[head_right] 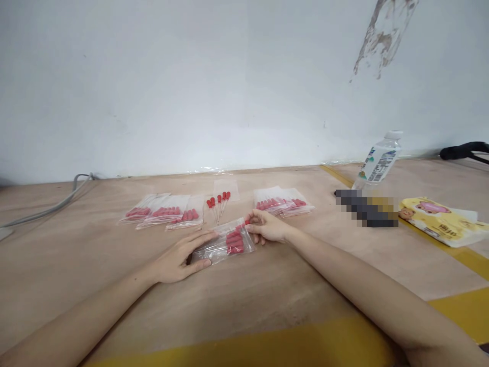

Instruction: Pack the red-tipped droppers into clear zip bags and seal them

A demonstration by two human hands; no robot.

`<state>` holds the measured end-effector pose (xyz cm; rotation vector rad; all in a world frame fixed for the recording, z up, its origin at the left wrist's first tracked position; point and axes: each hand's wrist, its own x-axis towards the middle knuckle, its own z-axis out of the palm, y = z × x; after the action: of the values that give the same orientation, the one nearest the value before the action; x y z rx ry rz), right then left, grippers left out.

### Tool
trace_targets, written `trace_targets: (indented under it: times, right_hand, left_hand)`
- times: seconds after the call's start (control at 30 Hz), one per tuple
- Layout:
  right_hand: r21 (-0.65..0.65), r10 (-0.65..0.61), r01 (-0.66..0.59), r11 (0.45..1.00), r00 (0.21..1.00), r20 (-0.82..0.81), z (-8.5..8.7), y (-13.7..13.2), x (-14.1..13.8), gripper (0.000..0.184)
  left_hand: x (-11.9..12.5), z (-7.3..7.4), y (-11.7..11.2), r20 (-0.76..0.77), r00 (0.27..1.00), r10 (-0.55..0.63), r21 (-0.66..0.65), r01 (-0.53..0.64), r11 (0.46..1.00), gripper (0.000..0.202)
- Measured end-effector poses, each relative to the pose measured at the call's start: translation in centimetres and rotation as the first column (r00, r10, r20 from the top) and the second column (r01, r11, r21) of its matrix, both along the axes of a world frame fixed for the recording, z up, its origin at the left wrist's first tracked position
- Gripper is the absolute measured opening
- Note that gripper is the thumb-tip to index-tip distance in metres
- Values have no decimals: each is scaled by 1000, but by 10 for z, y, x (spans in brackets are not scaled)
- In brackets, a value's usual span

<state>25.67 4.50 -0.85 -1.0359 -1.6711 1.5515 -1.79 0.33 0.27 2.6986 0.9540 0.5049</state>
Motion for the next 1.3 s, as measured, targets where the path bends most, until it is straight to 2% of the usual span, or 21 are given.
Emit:
trace_targets:
  times: [0.1, 0.2, 0.37, 0.47, 0.5, 0.57, 0.7, 0.8, 0.87, 0.9, 1.07, 1.17, 1.3]
  right_hand:
    - [15, -18, 17, 1000, 998, 55, 3, 1, -8, 31]
    - [55, -154, 149, 987, 982, 111, 1, 0, -19, 31]
    - [127, -388, 374, 919, 914, 116, -8, 1, -28, 31]
    - [242, -462, 427, 871, 880, 111, -14, 3, -30, 32]
    - [269, -458, 419, 867, 883, 103, -15, 4, -30, 32]
    - [264, -396, 364, 893, 915, 80, -15, 4, -29, 30]
    - [133, -186, 180, 975, 982, 38, -9, 1, -26, 24]
    - [38, -272, 270, 962, 958, 91, 0, -1, -23, 22]
    - [9, -358, 360, 933, 924, 133, 3, -2, -23, 24]
    - [5, -358, 361, 933, 924, 135, 3, -2, -23, 26]
    - [0, -123, 123, 992, 992, 32, -6, -1, -25, 31]
    - [-21, -108, 107, 994, 994, -16, -6, -4, -27, 31]
    - [-34, -95, 92, 995, 987, -126, 10, -8, -28, 25]
  left_hand:
    - [0, 1, 0, 5, 1000, -10, 11, 10, 1000, 52]
    - [0, 0, 0, 3, 1000, -11, 14, 11, 1000, 52]
    - [0, -1, 0, 12, 1000, -4, 6, 4, 1000, 52]
    - [0, 0, 0, 17, 1000, -2, 3, 2, 1000, 52]
    - [0, 1, 0, 18, 1000, -2, 2, 2, 1000, 52]
    - [0, 2, -1, 18, 1000, -2, 0, 2, 1000, 52]
    - [1, 1, -1, 11, 1000, -6, -4, 6, 1000, 51]
    - [0, 0, 0, 1, 1000, -2, -9, 2, 1000, 50]
    - [0, 0, 0, -3, 1000, 0, -11, 0, 1000, 51]
    - [0, 0, 0, -2, 1000, -1, -11, 1, 1000, 51]
    - [1, 1, 0, 15, 1000, -13, -7, 13, 1000, 50]
    - [1, 2, -1, 23, 1000, -15, -7, 15, 1000, 51]
    - [1, 1, -1, 27, 1000, 3, 0, -3, 1000, 52]
